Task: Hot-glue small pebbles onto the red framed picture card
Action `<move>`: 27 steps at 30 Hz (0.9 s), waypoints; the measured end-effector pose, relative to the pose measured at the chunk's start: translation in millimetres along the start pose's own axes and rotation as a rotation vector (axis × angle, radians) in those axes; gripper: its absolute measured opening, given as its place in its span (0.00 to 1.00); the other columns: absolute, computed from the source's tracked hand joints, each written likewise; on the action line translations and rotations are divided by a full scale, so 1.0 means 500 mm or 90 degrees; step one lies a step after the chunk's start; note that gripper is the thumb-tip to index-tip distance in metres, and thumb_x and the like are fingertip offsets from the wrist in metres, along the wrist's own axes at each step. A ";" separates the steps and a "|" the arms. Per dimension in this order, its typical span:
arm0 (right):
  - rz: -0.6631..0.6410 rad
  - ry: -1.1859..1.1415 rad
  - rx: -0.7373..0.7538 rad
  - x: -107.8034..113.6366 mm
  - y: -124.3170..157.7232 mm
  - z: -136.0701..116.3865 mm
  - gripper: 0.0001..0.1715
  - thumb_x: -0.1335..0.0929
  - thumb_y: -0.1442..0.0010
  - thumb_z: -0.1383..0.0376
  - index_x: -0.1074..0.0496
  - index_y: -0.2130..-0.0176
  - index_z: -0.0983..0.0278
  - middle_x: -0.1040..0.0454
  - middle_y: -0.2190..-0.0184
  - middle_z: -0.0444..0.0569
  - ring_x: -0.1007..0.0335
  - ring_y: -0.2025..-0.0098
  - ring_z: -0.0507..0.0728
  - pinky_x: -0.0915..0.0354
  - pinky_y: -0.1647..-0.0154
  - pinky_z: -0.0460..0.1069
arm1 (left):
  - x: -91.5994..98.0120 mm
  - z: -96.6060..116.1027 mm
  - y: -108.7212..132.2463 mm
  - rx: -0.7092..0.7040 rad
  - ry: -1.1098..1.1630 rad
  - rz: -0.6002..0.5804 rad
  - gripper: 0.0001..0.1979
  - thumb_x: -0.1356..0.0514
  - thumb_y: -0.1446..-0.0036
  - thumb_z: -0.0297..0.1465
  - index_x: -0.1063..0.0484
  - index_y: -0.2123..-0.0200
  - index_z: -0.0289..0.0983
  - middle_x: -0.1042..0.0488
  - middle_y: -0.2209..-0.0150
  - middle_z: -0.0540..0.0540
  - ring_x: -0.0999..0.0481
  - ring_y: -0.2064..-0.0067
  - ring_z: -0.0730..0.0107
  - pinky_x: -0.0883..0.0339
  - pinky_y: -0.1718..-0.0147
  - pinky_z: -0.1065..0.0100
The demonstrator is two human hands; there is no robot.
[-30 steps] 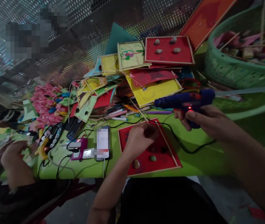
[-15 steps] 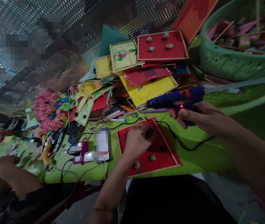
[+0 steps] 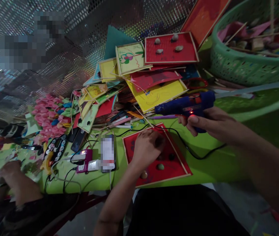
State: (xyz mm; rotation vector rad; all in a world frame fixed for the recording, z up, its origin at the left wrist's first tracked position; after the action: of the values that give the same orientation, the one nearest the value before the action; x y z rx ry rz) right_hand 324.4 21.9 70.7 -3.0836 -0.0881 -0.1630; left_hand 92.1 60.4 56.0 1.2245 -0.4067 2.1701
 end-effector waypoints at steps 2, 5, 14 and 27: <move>-0.004 -0.001 -0.005 0.000 0.001 0.003 0.36 0.32 0.41 0.38 0.31 0.79 0.66 0.31 0.74 0.48 0.38 0.76 0.50 0.39 0.75 0.46 | -0.001 0.001 0.000 -0.006 -0.003 0.003 0.01 0.38 0.43 0.29 0.25 0.66 0.41 0.22 0.63 0.45 0.26 0.57 0.58 0.39 0.52 0.60; -0.002 -0.004 -0.005 -0.001 0.001 0.004 0.36 0.32 0.41 0.38 0.31 0.78 0.66 0.32 0.75 0.47 0.39 0.76 0.49 0.40 0.76 0.46 | -0.002 0.002 0.000 -0.017 -0.020 0.007 0.01 0.38 0.43 0.29 0.26 0.67 0.41 0.22 0.63 0.45 0.26 0.56 0.58 0.39 0.52 0.59; -0.005 0.008 0.001 0.002 0.004 0.007 0.34 0.32 0.39 0.39 0.31 0.77 0.66 0.32 0.75 0.46 0.38 0.76 0.50 0.40 0.74 0.47 | 0.003 0.008 0.001 -0.013 -0.067 -0.001 0.01 0.38 0.42 0.29 0.27 0.67 0.40 0.22 0.62 0.44 0.25 0.56 0.57 0.38 0.54 0.60; -0.001 0.023 -0.017 0.000 0.002 0.005 0.35 0.32 0.42 0.37 0.30 0.77 0.65 0.31 0.76 0.47 0.38 0.77 0.51 0.41 0.75 0.48 | 0.001 0.011 0.003 -0.032 -0.116 0.011 0.01 0.37 0.43 0.29 0.27 0.67 0.40 0.21 0.62 0.47 0.25 0.56 0.60 0.37 0.53 0.61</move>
State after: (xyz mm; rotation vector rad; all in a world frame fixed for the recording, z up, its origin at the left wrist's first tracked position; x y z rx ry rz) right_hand 324.9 21.1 68.2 -3.1051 -0.0885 -0.2213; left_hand 94.6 56.7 59.3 1.3996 -0.5461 2.0563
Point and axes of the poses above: each hand's wrist, its own y-axis away from the middle knuckle, its own x-axis out of the back of the hand, z = x × y, the point moved 1 cm from there along -y, towards the middle knuckle
